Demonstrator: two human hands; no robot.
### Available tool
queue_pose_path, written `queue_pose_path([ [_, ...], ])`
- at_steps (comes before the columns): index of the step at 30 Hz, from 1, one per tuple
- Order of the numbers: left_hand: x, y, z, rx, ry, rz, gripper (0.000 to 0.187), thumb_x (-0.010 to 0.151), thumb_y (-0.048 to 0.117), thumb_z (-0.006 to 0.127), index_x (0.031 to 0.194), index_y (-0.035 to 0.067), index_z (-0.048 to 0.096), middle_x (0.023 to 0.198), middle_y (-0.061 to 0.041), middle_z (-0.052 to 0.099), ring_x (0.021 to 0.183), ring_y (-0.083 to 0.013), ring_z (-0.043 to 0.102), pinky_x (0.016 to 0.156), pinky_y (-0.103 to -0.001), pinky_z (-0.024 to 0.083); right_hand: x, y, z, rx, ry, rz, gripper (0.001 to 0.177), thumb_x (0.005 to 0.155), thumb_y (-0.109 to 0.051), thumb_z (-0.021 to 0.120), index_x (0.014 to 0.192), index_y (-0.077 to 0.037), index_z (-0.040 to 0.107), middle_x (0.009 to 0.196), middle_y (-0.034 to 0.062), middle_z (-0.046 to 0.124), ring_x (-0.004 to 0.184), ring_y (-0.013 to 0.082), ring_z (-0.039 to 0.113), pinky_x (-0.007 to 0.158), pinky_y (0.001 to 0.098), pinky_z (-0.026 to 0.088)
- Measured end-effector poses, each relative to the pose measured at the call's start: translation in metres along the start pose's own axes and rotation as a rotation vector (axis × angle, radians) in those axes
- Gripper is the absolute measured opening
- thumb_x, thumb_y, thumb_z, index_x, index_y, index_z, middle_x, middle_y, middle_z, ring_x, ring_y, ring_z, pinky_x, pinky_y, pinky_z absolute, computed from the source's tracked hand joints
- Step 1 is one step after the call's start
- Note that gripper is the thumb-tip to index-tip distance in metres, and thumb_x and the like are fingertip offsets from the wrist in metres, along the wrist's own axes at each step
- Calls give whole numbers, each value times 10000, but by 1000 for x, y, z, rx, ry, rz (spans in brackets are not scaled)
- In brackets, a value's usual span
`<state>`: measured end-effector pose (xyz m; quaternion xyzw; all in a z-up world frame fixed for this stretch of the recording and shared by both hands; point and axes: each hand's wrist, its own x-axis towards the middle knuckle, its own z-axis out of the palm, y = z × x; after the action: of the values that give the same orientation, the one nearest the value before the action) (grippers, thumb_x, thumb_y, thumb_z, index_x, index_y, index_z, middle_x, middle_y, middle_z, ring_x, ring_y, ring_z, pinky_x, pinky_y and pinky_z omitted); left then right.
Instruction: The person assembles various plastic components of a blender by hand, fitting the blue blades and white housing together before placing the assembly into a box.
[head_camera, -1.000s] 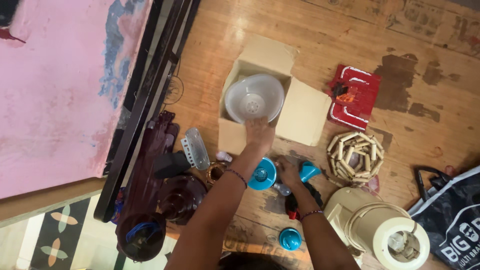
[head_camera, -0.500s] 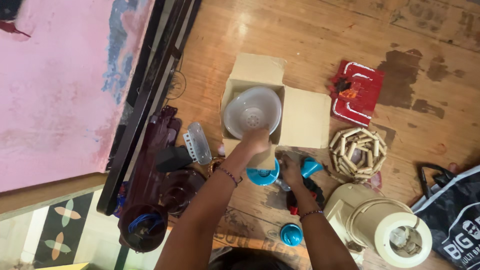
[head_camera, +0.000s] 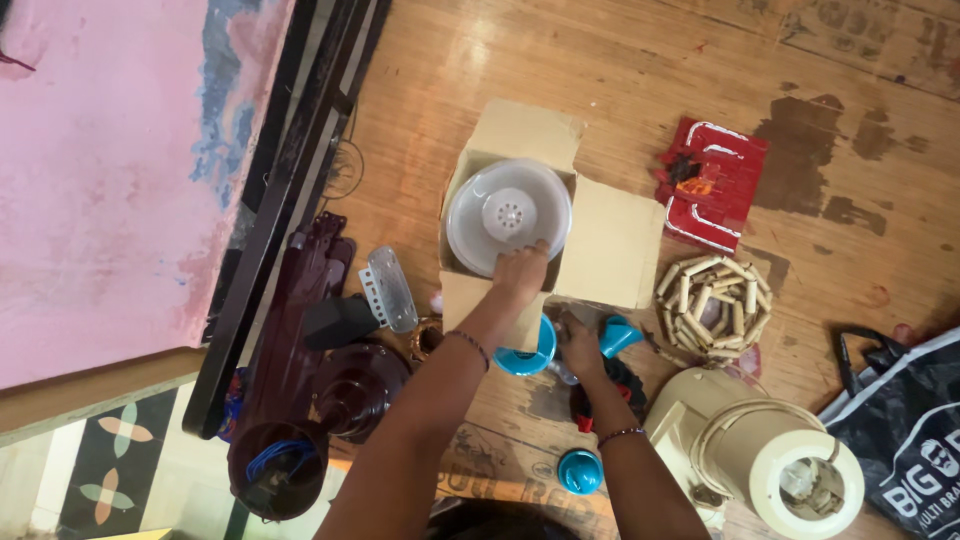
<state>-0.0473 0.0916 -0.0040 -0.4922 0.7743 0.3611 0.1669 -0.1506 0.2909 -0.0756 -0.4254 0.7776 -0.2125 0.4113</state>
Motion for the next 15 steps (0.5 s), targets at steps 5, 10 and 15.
queue_pose_path([
  [5,27,-22,17,-117,-71,79,303,1017,141,398,1211,56,615,1245,-227,670,1153,-407,647,948,-524,508,1,-9,-23,-64,-98,-66,240,938,-239,655,1095,-60,683,1007,252,698,942,459,663,792,514,539],
  [10,40,-29,35,-83,-93,149,288,991,97,483,1246,33,603,1264,-242,671,1169,-418,653,954,-520,529,-26,-37,-82,-92,-204,-112,223,965,-256,628,1022,-47,680,955,236,704,883,435,674,748,494,544],
  [15,41,-45,4,-134,288,546,1062,645,466,963,1256,-226,438,1199,-427,566,1090,-556,592,906,-581,482,-44,-70,-164,-243,-270,-6,209,919,-253,645,955,-62,721,861,178,724,794,351,695,715,462,531],
])
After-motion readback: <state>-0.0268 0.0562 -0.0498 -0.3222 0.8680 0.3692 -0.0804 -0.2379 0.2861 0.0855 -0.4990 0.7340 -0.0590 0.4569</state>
